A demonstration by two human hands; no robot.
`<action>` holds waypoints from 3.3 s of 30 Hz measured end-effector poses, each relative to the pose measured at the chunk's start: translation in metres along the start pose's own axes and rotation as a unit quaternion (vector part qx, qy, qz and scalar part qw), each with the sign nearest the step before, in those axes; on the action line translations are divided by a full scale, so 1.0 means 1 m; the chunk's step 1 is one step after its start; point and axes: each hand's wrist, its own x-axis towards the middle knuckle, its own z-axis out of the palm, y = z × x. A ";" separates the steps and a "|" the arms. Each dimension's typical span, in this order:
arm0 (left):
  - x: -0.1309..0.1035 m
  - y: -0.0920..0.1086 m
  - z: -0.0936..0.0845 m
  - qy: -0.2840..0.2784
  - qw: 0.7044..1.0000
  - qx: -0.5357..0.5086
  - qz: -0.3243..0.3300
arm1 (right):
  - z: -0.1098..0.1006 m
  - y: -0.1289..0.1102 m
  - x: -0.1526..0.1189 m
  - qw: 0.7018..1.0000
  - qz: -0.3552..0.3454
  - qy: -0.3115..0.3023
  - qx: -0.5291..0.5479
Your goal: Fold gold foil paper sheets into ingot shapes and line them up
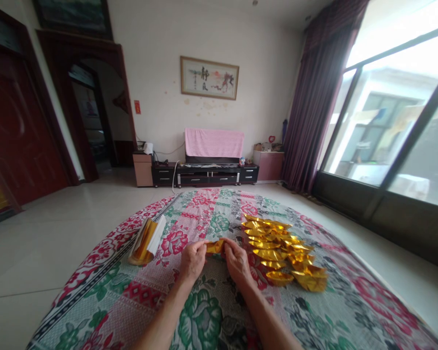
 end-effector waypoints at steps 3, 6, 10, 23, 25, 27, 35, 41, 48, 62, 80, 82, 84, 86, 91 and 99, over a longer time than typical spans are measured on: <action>0.000 -0.001 0.000 0.006 1.000 0.025 0.014 | 0.000 -0.004 -0.002 1.000 0.006 0.011 -0.008; 0.000 0.000 0.001 0.006 0.999 0.033 0.014 | 0.000 -0.004 -0.002 1.000 0.009 0.013 -0.010; 0.000 0.000 0.001 0.019 0.999 0.029 0.002 | 0.000 -0.002 -0.001 1.000 0.001 0.006 -0.026; 0.006 -0.012 0.003 -0.019 0.998 -0.059 0.000 | -0.001 -0.005 -0.002 1.000 0.000 0.018 0.000; 0.005 -0.009 0.002 -0.011 0.999 -0.035 0.004 | 0.000 -0.002 -0.002 1.000 0.000 0.016 -0.002; 0.003 -0.006 0.001 -0.001 1.000 -0.012 0.012 | 0.000 0.001 -0.001 1.000 -0.003 0.013 -0.007; 0.002 -0.001 -0.001 0.019 1.000 0.023 -0.001 | 0.002 0.005 -0.001 0.999 -0.020 0.006 -0.041; 0.002 -0.006 0.001 0.012 1.000 0.024 0.000 | 0.002 0.000 -0.003 0.997 -0.042 0.005 -0.068; 0.004 -0.009 0.002 0.025 1.000 0.012 -0.008 | 0.002 -0.001 -0.004 0.996 -0.037 0.027 -0.072; 0.005 -0.005 0.001 0.049 0.998 0.002 -0.041 | 0.004 -0.003 -0.008 0.992 -0.059 0.022 -0.112; 0.008 -0.008 0.001 0.005 0.996 -0.076 -0.050 | 0.001 -0.004 -0.006 0.996 -0.023 0.040 -0.080; 0.007 -0.003 0.000 -0.016 0.993 -0.102 -0.061 | 0.000 -0.005 -0.005 0.995 -0.021 0.043 -0.084; 0.006 0.002 -0.002 -0.035 0.986 -0.142 -0.079 | 0.000 -0.005 -0.005 0.995 -0.023 0.040 -0.086; 0.005 0.004 -0.003 -0.034 0.982 -0.163 -0.089 | 0.000 -0.004 -0.005 0.995 -0.029 0.037 -0.087; 0.007 -0.001 -0.004 0.029 0.998 -0.033 -0.034 | 0.003 -0.002 -0.006 0.995 -0.054 0.024 -0.082; 0.006 -0.003 -0.003 0.034 0.999 0.033 -0.019 | 0.002 -0.003 -0.007 0.994 -0.045 0.023 -0.097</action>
